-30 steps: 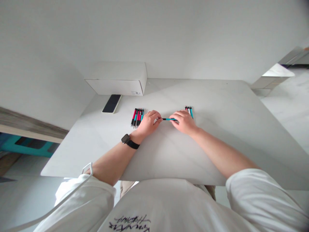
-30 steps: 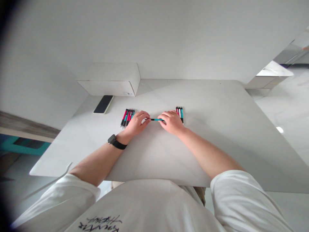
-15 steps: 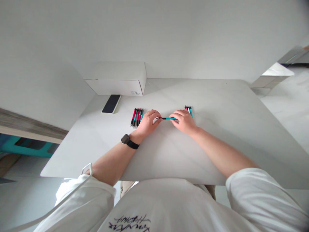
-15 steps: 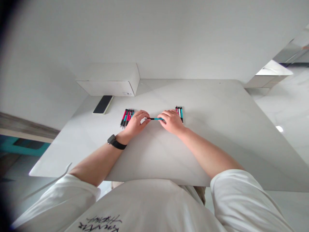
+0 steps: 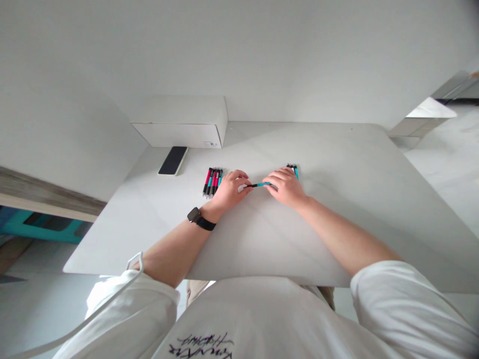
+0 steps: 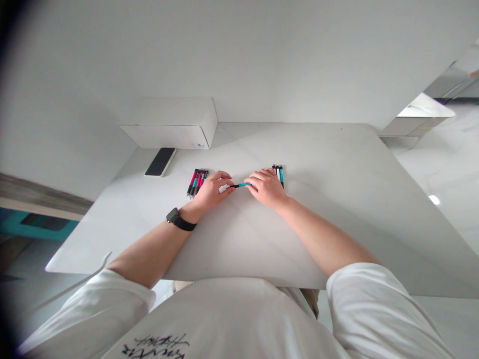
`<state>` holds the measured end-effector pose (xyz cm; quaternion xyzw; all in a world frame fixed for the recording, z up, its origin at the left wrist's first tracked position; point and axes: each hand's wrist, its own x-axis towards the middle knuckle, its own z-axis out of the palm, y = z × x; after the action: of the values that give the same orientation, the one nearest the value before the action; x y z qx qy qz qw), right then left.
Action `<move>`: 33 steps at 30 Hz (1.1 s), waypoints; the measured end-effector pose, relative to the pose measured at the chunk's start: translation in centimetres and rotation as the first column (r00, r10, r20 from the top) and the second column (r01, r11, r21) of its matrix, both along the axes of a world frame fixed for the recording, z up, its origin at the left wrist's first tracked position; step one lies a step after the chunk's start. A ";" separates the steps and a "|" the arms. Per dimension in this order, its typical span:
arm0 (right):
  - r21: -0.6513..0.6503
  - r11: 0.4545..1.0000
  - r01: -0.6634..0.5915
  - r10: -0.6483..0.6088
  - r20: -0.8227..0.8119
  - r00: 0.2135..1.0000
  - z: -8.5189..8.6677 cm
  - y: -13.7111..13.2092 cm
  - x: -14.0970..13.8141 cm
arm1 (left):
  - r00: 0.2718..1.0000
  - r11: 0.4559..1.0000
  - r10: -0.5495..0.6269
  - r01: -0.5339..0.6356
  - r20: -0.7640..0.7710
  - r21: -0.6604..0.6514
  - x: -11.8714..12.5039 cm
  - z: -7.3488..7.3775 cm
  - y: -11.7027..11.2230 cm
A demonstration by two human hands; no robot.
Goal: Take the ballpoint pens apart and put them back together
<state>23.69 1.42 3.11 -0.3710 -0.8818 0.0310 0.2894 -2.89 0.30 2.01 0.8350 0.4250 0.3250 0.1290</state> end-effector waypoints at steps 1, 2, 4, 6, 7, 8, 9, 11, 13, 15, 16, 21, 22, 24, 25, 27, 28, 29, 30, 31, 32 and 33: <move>0.011 1.000 0.019 -0.018 -0.034 0.999 0.2 0.0 0.1 | 1.000 1.000 0.006 -0.006 0.017 -0.002 0.0 0.1 0.0; 0.022 0.999 0.047 -0.044 -0.087 0.995 0.4 0.0 0.2 | 0.999 1.000 0.018 -0.018 0.045 -0.005 0.0 0.1 0.0; 0.008 0.993 0.114 -0.109 -0.240 0.965 0.6 0.2 0.4 | 0.988 0.998 0.069 -0.068 0.135 -0.017 -0.1 0.3 0.0; -0.093 0.986 0.137 -0.163 -0.405 0.900 0.4 0.5 0.5 | 0.959 0.990 0.142 -0.132 0.244 -0.056 0.0 0.3 0.1; -0.175 0.978 0.111 -0.182 -0.475 0.861 0.2 0.6 0.5 | 0.942 0.985 0.171 -0.152 0.289 -0.085 0.0 0.3 0.1; -0.268 0.961 0.062 -0.201 -0.531 0.823 -0.1 0.8 0.3 | 0.929 0.981 0.186 -0.157 0.320 -0.116 0.1 0.4 0.1; -0.362 0.932 -0.006 -0.219 -0.578 0.786 -0.4 0.9 0.1 | 0.921 0.979 0.189 -0.149 0.340 -0.141 0.2 0.4 0.0; -0.516 0.840 -0.166 -0.259 -0.652 0.713 -0.8 0.8 -0.6 | 0.925 0.981 0.160 -0.111 0.345 -0.158 0.6 0.5 -0.3; -0.599 0.743 -0.297 -0.320 -0.709 0.629 -1.0 0.4 -1.4 | 0.941 0.990 0.105 -0.068 0.320 -0.124 1.1 0.6 -0.8; -0.627 0.691 -0.360 -0.395 -0.745 0.538 -0.9 -0.2 -2.2 | 0.959 0.997 0.037 -0.016 0.282 -0.076 1.5 0.6 -1.2; -0.631 0.675 -0.381 -0.423 -0.755 0.501 -0.8 -0.5 -2.4 | 0.964 0.998 0.005 0.011 0.265 -0.060 1.7 0.7 -1.4; -0.641 0.638 -0.427 -0.458 -0.762 0.458 -0.3 -0.4 -2.2 | 0.973 0.991 -0.098 0.115 0.207 -0.073 1.7 1.1 -1.7; -0.645 0.645 -0.410 -0.462 -0.757 0.463 -0.3 -0.1 -1.9 | 0.974 0.989 -0.104 0.123 0.202 -0.082 1.6 1.3 -1.7; -0.648 0.674 -0.354 -0.469 -0.746 0.473 -0.4 0.7 -1.1 | 0.976 0.988 -0.095 0.117 0.198 -0.098 1.4 1.5 -1.7; -0.646 0.692 -0.322 -0.467 -0.741 0.483 -0.5 1.1 -0.7 | 0.976 0.989 -0.084 0.106 0.199 -0.103 1.4 1.5 -1.7; -0.635 0.726 -0.263 -0.452 -0.729 0.513 -0.9 2.0 0.1 | 0.978 0.990 -0.063 0.086 0.197 -0.111 1.3 1.6 -1.7; -0.628 0.741 -0.239 -0.443 -0.723 0.530 -1.1 2.3 0.4 | 0.979 0.990 -0.056 0.079 0.196 -0.115 1.2 1.5 -1.7; -0.619 0.754 -0.219 -0.432 -0.719 0.544 -1.2 2.6 0.6 | 0.980 0.990 -0.052 0.076 0.193 -0.119 1.2 1.5 -1.7; -0.606 0.768 -0.207 -0.419 -0.720 0.553 -1.4 2.7 0.8 | 0.980 0.989 -0.050 0.075 0.190 -0.124 1.2 1.5 -1.6; -0.590 0.781 -0.203 -0.405 -0.726 0.555 -1.5 2.9 0.9 | 0.981 0.989 -0.051 0.075 0.188 -0.127 1.1 1.5 -1.6; -0.575 0.791 -0.206 -0.390 -0.735 0.554 -1.6 2.9 0.9 | 0.981 0.989 -0.051 0.076 0.186 -0.128 1.1 1.4 -1.6; -0.565 0.797 -0.214 -0.379 -0.743 0.551 -1.6 3.0 1.0 | 0.981 0.989 -0.052 0.076 0.186 -0.128 1.1 1.4 -1.5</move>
<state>24.64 4.37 1.51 -0.4257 -0.5607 0.4633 0.5382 -1.77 -1.25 3.42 0.8045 0.4051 0.3661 0.2337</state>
